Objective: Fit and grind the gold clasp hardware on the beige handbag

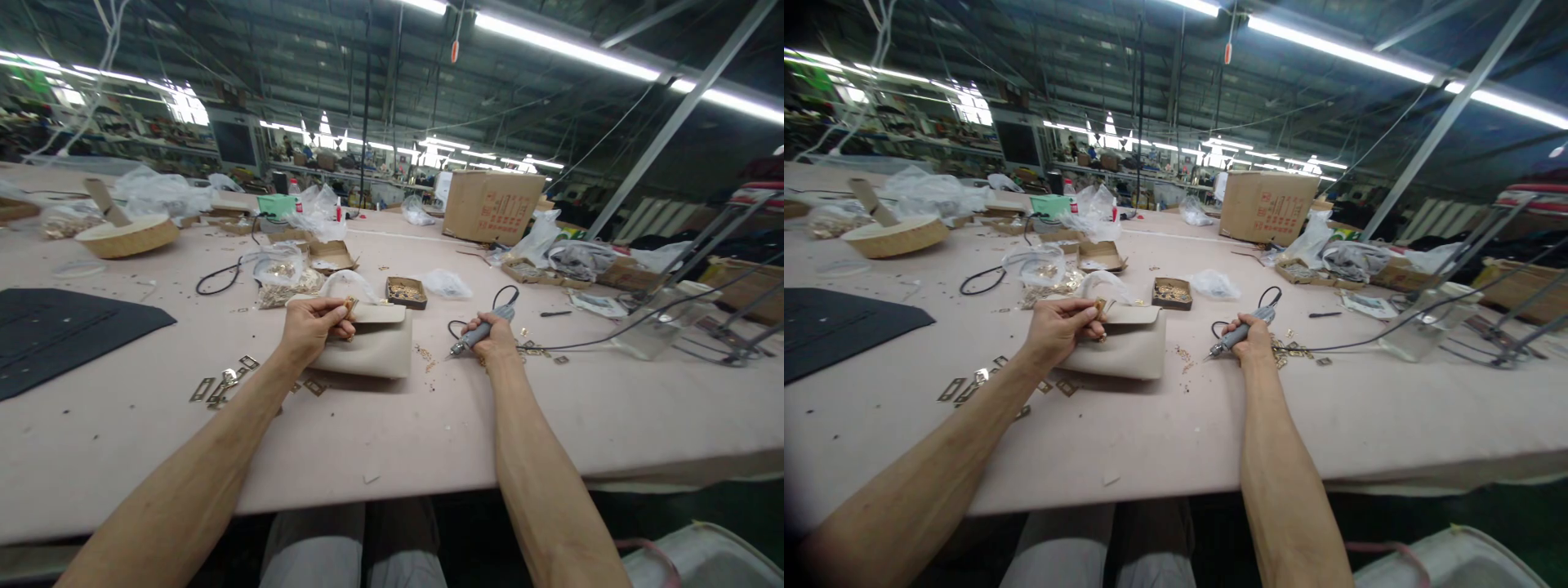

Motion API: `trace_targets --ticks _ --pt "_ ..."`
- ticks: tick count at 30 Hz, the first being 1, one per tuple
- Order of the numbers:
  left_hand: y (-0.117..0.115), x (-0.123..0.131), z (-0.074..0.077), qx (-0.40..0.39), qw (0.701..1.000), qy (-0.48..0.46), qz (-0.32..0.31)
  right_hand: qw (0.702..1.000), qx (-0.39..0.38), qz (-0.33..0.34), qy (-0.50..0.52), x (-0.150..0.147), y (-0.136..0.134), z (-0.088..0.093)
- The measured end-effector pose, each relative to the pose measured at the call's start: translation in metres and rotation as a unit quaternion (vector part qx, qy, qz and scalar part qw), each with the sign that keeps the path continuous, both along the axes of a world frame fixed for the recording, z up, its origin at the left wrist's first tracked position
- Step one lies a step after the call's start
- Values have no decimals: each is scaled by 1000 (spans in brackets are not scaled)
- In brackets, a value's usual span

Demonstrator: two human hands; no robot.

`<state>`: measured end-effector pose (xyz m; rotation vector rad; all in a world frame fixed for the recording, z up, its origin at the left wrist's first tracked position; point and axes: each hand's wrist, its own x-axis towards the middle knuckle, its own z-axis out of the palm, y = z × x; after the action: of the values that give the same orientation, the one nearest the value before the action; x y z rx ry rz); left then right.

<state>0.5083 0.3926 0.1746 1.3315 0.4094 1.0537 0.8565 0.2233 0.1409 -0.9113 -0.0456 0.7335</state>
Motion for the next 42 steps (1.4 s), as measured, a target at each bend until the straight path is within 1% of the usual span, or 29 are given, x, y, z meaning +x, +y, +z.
trace_targets --ticks 6,19,26,42 --pt "1 0 -1 1 1000 0 -4 999 -26 7 34 -2 4 -2" --pt "0 1 0 -6 1000 -1 -4 997 -41 18 56 -11 8 -1" --pt "0 0 0 -3 1000 2 -1 998 -32 18 50 -7 7 -2" --pt "1 0 -1 3 1000 12 4 999 -32 8 41 -11 6 4"
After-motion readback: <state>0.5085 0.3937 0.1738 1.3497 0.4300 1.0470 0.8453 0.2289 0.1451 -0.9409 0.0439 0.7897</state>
